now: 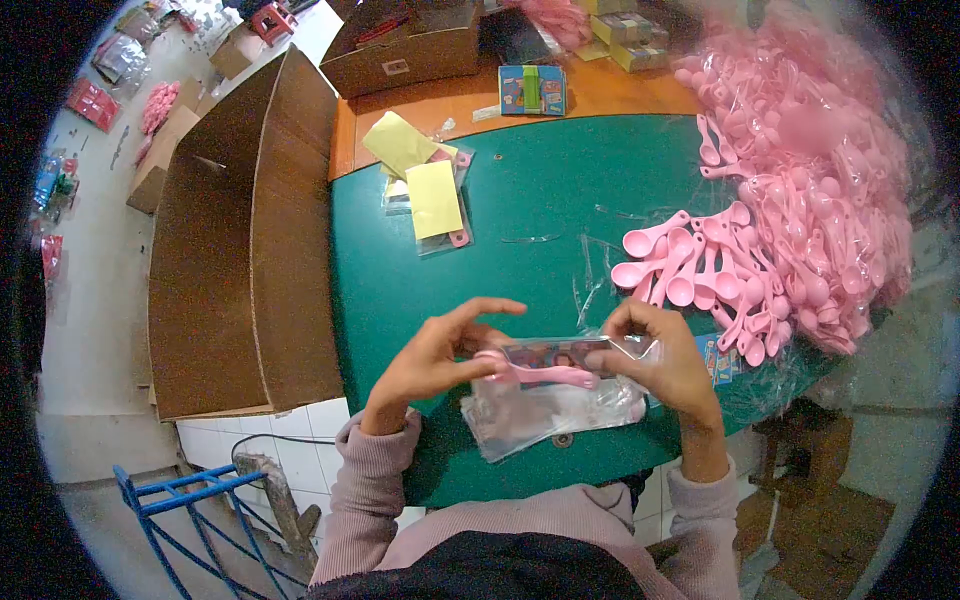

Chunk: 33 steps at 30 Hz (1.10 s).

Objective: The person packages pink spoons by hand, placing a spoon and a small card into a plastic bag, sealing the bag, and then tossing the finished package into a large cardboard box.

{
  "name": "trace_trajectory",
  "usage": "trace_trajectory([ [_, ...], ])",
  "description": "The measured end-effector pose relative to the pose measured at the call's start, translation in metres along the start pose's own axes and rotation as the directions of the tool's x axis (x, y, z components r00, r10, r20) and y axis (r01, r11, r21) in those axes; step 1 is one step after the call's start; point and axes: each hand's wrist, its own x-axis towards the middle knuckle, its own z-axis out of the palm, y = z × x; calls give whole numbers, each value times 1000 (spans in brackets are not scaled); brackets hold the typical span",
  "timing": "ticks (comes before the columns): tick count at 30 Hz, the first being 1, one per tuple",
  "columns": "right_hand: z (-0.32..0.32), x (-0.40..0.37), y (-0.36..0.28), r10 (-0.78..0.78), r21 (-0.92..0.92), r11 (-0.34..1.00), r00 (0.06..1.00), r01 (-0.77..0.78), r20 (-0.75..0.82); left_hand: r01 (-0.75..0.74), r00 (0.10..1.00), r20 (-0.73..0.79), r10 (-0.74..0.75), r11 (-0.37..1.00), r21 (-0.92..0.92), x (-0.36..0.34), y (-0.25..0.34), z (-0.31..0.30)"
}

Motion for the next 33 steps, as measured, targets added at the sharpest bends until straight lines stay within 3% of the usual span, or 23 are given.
trace_trajectory([
  [2, 1, -1, 0, 59, 149, 985, 986, -82, 157, 48, 998, -42, -49, 999, -22, -1, 8, -1],
  [3, 1, -1, 0, 59, 148, 985, 985, -83, 159, 39, 997, -58, -41, 999, -32, -1, 7, 0],
  [7, 2, 0, 8, 110, 119, 985, 987, -124, 118, 0, 1000, -18, -1, 999, -38, -2, 5, 5],
  [9, 3, 4, 16, -8, 222, 975, 1000, 4, 18, 54, 998, 9, -55, 998, 37, -4, 8, 2],
  [11, 5, 11, 15, -45, 185, 982, 999, 41, 19, 105, 993, 34, -110, 988, 114, -4, 5, 3],
  [13, 11, 13, 12, -81, 147, 986, 996, 77, 25, -84, 951, -273, 147, 970, 229, -3, -9, 12],
  [14, 18, 12, 9, -113, 117, 986, 990, 123, -89, -81, 950, -276, 144, 971, 227, -4, -11, 16],
  [15, 24, 12, 6, -144, 82, 983, 969, 163, -201, -14, 916, -387, 100, 976, 219, -5, -13, 21],
  [16, 31, 12, 0, -142, 83, 983, 970, 161, -198, 51, 869, -492, 57, 978, 204, -7, -15, 26],
  [17, 37, 11, -8, -283, -72, 958, 954, 277, -100, 16, 919, -388, -68, 991, -135, -10, -24, 31],
  [18, 40, 11, -12, -402, -212, 893, 915, 397, 19, 19, 919, -388, -70, 991, -136, -15, -25, 36],
  [19, 42, 11, -7, -476, -279, 813, 859, 511, 187, 42, 926, -318, -202, 895, -445, -19, -20, 41],
  [20, 45, 8, -6, -473, -278, 815, 860, 509, 188, 70, 929, -212, -304, 704, -706, -24, -18, 45],
  [22, 53, -1, -6, -369, -254, 860, 884, 442, 288, 92, 910, -252, -329, 753, -652, -31, -30, 51],
  [26, 67, -1, 3, -413, -394, 762, 855, 513, 314, 150, 923, -225, -314, 827, -541, -44, -33, 54],
  [30, 83, 1, 7, -418, -357, 786, 859, 505, 296, 226, 915, -205, -348, 862, -454, -49, -32, 53],
  [33, 87, 2, 4, -382, -423, 738, 843, 525, 379, 154, 920, -223, -321, 822, -548, -52, -35, 50],
])
